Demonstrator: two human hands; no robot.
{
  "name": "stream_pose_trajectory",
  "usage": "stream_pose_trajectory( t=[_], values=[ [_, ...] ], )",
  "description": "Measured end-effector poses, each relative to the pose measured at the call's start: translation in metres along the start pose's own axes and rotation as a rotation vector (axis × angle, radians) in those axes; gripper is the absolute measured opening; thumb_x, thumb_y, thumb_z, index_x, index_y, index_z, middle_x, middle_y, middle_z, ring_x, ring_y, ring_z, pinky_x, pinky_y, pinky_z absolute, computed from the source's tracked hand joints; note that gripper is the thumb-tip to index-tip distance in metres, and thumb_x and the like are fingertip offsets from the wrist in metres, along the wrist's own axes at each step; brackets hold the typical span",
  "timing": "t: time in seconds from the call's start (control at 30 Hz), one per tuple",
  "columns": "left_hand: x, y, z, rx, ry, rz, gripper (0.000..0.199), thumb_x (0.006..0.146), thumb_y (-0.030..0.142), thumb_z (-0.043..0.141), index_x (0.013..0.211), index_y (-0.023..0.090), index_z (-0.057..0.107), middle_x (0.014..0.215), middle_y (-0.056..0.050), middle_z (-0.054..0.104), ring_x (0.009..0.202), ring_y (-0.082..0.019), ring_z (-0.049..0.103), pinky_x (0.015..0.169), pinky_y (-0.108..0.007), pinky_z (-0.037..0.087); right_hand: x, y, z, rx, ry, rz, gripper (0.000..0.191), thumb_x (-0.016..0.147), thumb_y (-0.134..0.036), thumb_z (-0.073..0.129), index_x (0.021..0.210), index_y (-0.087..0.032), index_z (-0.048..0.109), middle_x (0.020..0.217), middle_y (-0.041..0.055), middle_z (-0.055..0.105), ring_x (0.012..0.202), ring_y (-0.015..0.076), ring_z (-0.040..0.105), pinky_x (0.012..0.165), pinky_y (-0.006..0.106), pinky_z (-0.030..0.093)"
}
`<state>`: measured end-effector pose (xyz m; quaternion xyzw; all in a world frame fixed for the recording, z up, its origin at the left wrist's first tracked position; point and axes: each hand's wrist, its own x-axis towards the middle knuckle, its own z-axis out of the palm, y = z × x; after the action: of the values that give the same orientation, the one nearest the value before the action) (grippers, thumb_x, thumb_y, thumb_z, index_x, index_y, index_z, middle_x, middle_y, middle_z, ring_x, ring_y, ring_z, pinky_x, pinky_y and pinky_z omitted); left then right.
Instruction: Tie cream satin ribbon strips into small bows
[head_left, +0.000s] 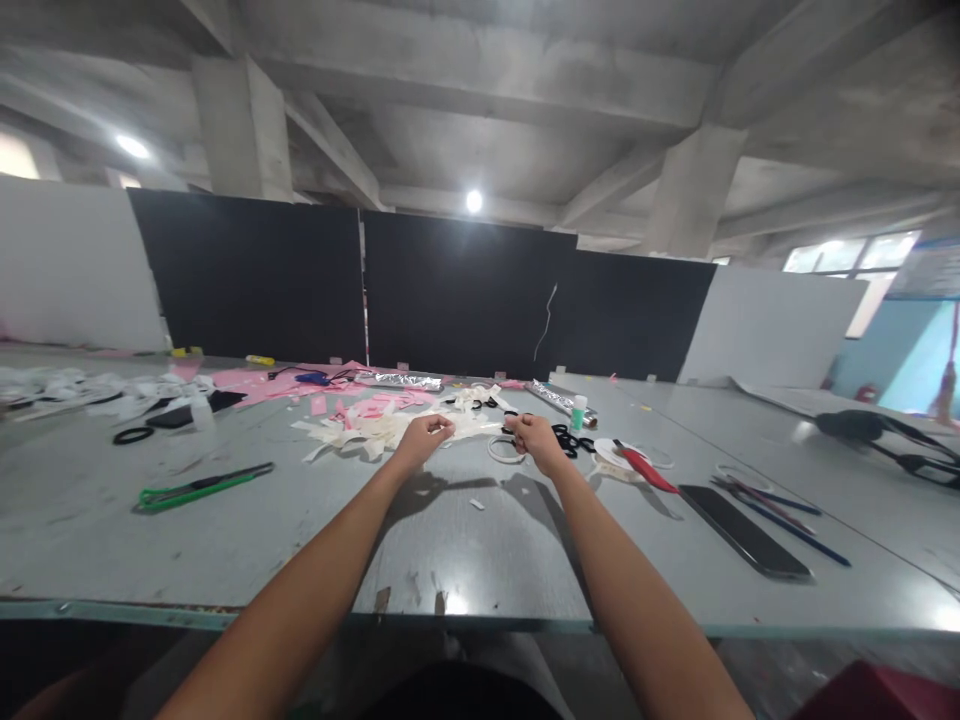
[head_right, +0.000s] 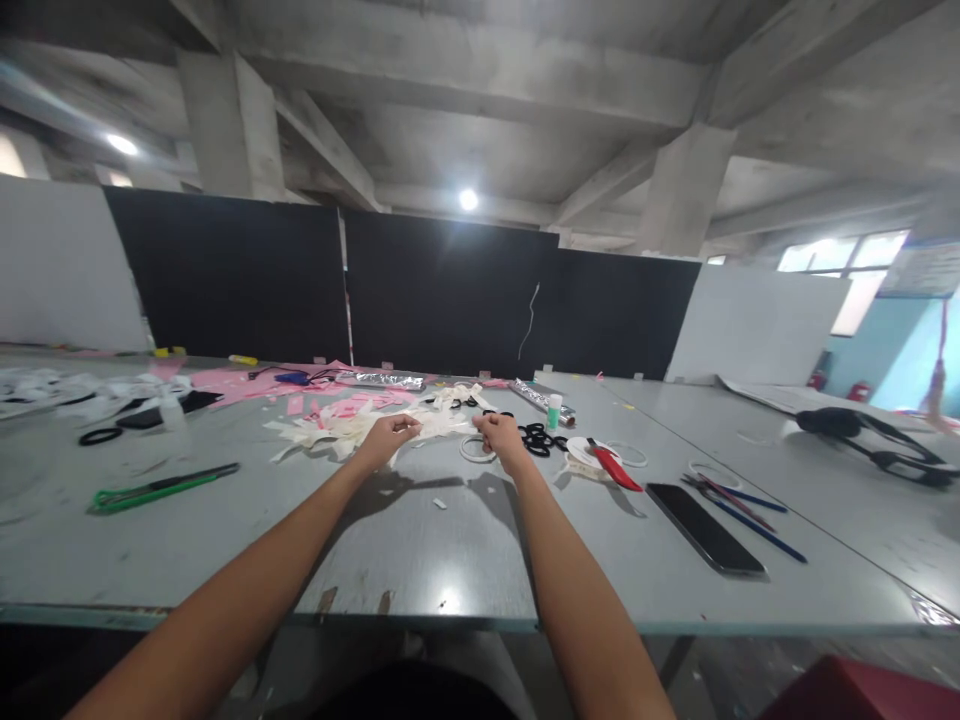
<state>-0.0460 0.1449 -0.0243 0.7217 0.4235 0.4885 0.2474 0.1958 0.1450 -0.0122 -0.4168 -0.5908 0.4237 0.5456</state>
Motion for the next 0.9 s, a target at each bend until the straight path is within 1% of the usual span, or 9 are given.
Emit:
stream_pose_trajectory(
  t=[0.13,0.3,0.37,0.43,0.53,0.67,0.73,0.83,0.9],
  values=[
    [-0.002,-0.001,-0.001,0.135,-0.074,0.034,0.033,0.076,0.045,0.051,0.075,0.015,0.065,0.078,-0.003,0.067,0.079,-0.019,0.058,0.077,-0.029,0.041,0.001,0.001,-0.005,-0.002,0.018,-0.017,0.037,0.066,-0.048,0.070,0.065,-0.015,0.053,0.044,-0.0076,0.039,0.037,0.0051,0.034,0.037,0.020,0.028],
    [-0.003,-0.006,0.000,0.206,-0.061,0.050,0.028,0.078,0.039,0.048,0.073,0.016,0.063,0.072,-0.001,0.062,0.070,-0.016,0.055,0.069,-0.027,0.041,0.000,-0.003,-0.006,0.018,-0.063,-0.022,0.042,0.069,-0.051,0.066,0.079,-0.010,0.063,0.050,-0.0063,0.043,0.040,0.0058,0.040,0.041,0.021,0.034],
    [-0.004,-0.009,0.001,0.207,-0.055,0.014,0.024,0.077,0.036,0.048,0.075,0.016,0.061,0.072,-0.001,0.061,0.066,-0.015,0.054,0.066,-0.026,0.041,-0.001,-0.004,-0.004,0.015,-0.099,-0.031,0.042,0.068,-0.050,0.068,0.081,-0.010,0.065,0.055,-0.0048,0.047,0.042,0.0056,0.042,0.044,0.021,0.036],
    [-0.004,-0.011,0.002,0.156,-0.088,-0.054,0.022,0.076,0.033,0.049,0.084,0.017,0.061,0.072,-0.001,0.062,0.060,-0.014,0.053,0.062,-0.026,0.041,-0.002,-0.005,-0.001,0.012,-0.128,-0.032,0.041,0.066,-0.049,0.070,0.082,-0.011,0.066,0.059,-0.0031,0.052,0.045,0.0058,0.043,0.046,0.021,0.038],
    [-0.005,-0.010,0.007,0.022,-0.202,-0.121,0.033,0.076,0.035,0.053,0.104,0.018,0.058,0.074,-0.003,0.065,0.058,-0.014,0.054,0.061,-0.026,0.042,-0.005,-0.008,0.004,0.018,-0.177,-0.031,0.042,0.066,-0.047,0.072,0.086,-0.011,0.067,0.062,-0.0022,0.055,0.048,0.0065,0.046,0.049,0.022,0.040],
    [-0.008,-0.003,0.017,-0.075,-0.299,-0.098,0.050,0.076,0.047,0.058,0.118,0.020,0.056,0.077,-0.005,0.065,0.068,-0.017,0.059,0.065,-0.028,0.044,-0.011,-0.015,0.013,0.050,-0.269,-0.047,0.036,0.069,-0.045,0.072,0.083,-0.012,0.068,0.062,-0.0020,0.055,0.049,0.0067,0.047,0.053,0.024,0.043],
    [-0.010,0.001,0.022,-0.094,-0.306,-0.077,0.056,0.074,0.049,0.061,0.121,0.020,0.055,0.082,-0.006,0.064,0.071,-0.018,0.060,0.067,-0.029,0.043,-0.013,-0.017,0.016,0.109,-0.321,-0.050,0.034,0.070,-0.042,0.071,0.086,-0.012,0.068,0.063,-0.0021,0.054,0.050,0.0071,0.048,0.054,0.024,0.044],
    [-0.012,0.007,0.028,-0.133,-0.284,-0.037,0.067,0.070,0.048,0.067,0.129,0.022,0.049,0.101,-0.009,0.063,0.074,-0.017,0.059,0.069,-0.030,0.044,-0.015,-0.018,0.020,0.235,-0.381,-0.053,0.035,0.073,-0.038,0.070,0.098,-0.014,0.067,0.064,-0.0035,0.052,0.051,0.0074,0.050,0.054,0.024,0.045],
    [-0.012,0.010,0.032,-0.194,-0.274,-0.004,0.072,0.068,0.046,0.069,0.132,0.023,0.045,0.110,-0.011,0.060,0.079,-0.017,0.059,0.071,-0.030,0.045,-0.015,-0.017,0.021,0.287,-0.410,-0.051,0.035,0.074,-0.037,0.069,0.102,-0.015,0.066,0.063,-0.0041,0.051,0.051,0.0073,0.050,0.054,0.024,0.045]
  ],
)
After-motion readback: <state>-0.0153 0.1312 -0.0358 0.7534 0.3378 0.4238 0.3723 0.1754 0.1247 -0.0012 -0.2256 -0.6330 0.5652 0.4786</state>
